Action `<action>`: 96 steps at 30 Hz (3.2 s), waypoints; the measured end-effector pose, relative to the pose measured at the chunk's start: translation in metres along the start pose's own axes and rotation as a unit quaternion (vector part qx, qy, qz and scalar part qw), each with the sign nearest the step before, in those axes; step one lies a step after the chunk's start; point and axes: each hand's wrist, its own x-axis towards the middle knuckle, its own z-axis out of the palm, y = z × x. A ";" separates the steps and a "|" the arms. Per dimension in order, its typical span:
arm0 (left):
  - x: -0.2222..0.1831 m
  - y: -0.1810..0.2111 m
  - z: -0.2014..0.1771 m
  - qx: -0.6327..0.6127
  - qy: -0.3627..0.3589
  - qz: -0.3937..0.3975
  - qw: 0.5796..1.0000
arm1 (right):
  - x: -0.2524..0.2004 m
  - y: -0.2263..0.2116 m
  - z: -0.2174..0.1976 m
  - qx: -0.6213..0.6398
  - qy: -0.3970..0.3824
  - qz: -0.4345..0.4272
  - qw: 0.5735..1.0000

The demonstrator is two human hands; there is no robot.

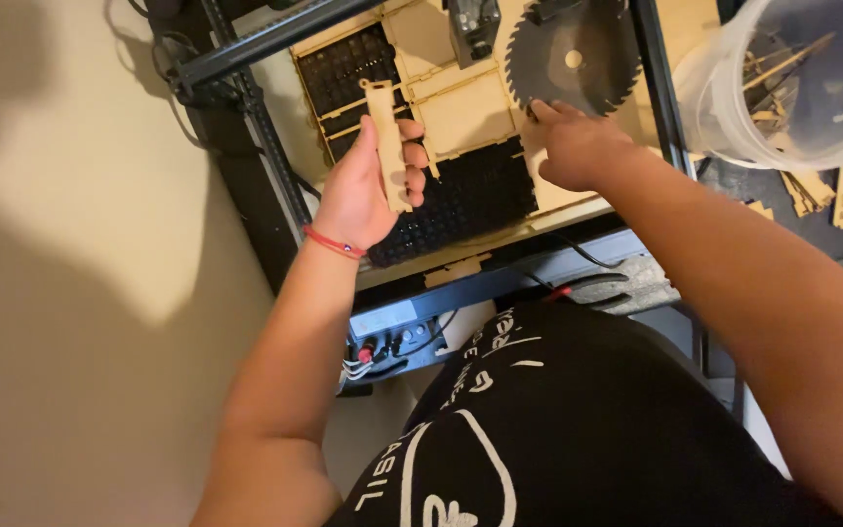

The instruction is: Removing laser-cut wooden parts from a sheet and sorting them into a bucket.

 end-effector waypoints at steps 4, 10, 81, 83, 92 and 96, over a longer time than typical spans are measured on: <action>-0.006 -0.023 0.033 -0.028 0.028 -0.051 0.998 | -0.007 0.028 0.043 0.146 0.227 -0.166 0.949; -0.016 -0.081 0.093 0.389 0.000 -0.013 0.921 | -0.110 0.039 0.097 0.559 0.252 -0.240 0.753; 0.040 -0.009 0.016 0.818 -0.126 -0.053 0.559 | 0.076 0.033 0.079 -0.011 0.129 0.001 0.992; 0.032 -0.006 0.017 0.801 -0.074 -0.054 0.591 | 0.075 0.033 0.081 -0.027 0.166 -0.004 0.986; 0.049 0.031 0.016 0.834 0.120 0.094 0.530 | 0.028 0.009 0.022 0.033 0.021 0.053 0.998; 0.052 0.047 0.062 0.700 0.231 0.050 0.673 | 0.037 0.015 0.030 0.028 0.021 0.036 0.999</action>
